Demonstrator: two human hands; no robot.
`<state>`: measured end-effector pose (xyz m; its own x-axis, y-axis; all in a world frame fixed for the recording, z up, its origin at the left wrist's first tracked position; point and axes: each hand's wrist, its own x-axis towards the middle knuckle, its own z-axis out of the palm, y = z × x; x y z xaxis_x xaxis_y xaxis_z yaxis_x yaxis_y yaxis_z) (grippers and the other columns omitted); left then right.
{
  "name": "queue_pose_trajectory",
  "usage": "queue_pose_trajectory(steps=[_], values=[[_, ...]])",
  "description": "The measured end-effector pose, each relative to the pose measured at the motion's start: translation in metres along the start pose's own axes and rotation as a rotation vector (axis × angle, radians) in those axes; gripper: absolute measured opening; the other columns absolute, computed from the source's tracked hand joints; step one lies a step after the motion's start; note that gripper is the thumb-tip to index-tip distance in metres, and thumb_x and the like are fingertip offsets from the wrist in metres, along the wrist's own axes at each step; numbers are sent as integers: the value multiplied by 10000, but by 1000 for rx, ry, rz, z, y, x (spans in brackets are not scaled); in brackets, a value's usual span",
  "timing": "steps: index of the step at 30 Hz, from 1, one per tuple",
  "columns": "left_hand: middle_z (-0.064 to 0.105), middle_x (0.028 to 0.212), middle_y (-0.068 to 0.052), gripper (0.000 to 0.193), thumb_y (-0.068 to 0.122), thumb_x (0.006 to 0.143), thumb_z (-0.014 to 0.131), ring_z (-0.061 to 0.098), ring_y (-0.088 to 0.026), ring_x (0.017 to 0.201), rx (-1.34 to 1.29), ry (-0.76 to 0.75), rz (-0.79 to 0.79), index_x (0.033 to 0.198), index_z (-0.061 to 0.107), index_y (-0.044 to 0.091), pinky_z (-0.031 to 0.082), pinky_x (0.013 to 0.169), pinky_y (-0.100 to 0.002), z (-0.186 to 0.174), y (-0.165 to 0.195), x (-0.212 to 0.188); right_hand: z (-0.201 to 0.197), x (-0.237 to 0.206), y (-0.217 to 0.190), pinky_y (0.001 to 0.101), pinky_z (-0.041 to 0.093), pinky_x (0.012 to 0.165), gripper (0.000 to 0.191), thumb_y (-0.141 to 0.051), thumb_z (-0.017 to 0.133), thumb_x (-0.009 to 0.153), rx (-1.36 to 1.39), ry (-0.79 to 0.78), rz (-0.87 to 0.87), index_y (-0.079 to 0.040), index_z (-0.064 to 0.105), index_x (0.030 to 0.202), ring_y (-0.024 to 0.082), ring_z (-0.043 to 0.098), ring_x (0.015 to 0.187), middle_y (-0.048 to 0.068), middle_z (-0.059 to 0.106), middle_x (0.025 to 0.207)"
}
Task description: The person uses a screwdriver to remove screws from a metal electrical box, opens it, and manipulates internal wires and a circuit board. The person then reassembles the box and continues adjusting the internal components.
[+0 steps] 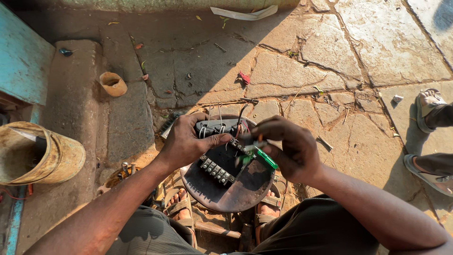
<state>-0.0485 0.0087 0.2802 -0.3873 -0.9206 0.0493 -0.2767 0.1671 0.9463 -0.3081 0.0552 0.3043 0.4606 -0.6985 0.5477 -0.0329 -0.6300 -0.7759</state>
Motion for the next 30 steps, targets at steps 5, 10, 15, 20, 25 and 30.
queue_pose_trajectory(steps=[5,10,15,20,25,30], values=[[788,799,-59,424,312,768,886,731,-91,677,79,158,197,1026,728,15,579,588,-266,-4,4,-2,-15,11,3,404,582,940,269,-114,719,919,-313,-226,-107,-35,682,1174,302,707,1089,115,748,1122],[783,830,-90,441,329,802,887,769,-143,719,214,264,339,1055,709,15,597,641,-308,-8,-4,-2,-13,19,9,480,549,960,519,-67,613,704,-306,-287,-33,-13,660,1219,324,667,1106,150,741,1170],[770,865,-117,457,374,820,878,776,-202,763,292,321,430,1054,696,26,608,690,-350,-10,-13,-2,1,25,11,436,545,925,478,-79,583,784,-341,-310,24,-28,660,1253,278,661,1021,145,753,1150],[733,976,-150,439,317,834,851,739,-288,909,401,361,520,1117,684,25,581,806,-415,-11,-17,0,25,27,17,360,553,683,407,-211,804,843,-546,-177,179,-74,694,1210,190,667,755,63,744,923],[702,1057,-159,473,214,785,850,697,-331,1026,470,328,609,1168,659,11,571,900,-452,-10,-19,0,28,27,23,325,527,570,396,-278,855,814,-610,-116,292,-94,736,1144,155,645,630,34,720,793],[700,1069,-157,470,141,758,849,689,-344,1066,472,322,666,1161,648,8,567,939,-456,-8,-19,-1,28,31,27,299,544,557,519,-273,848,793,-409,-141,431,-49,687,1233,125,675,648,47,759,886]])
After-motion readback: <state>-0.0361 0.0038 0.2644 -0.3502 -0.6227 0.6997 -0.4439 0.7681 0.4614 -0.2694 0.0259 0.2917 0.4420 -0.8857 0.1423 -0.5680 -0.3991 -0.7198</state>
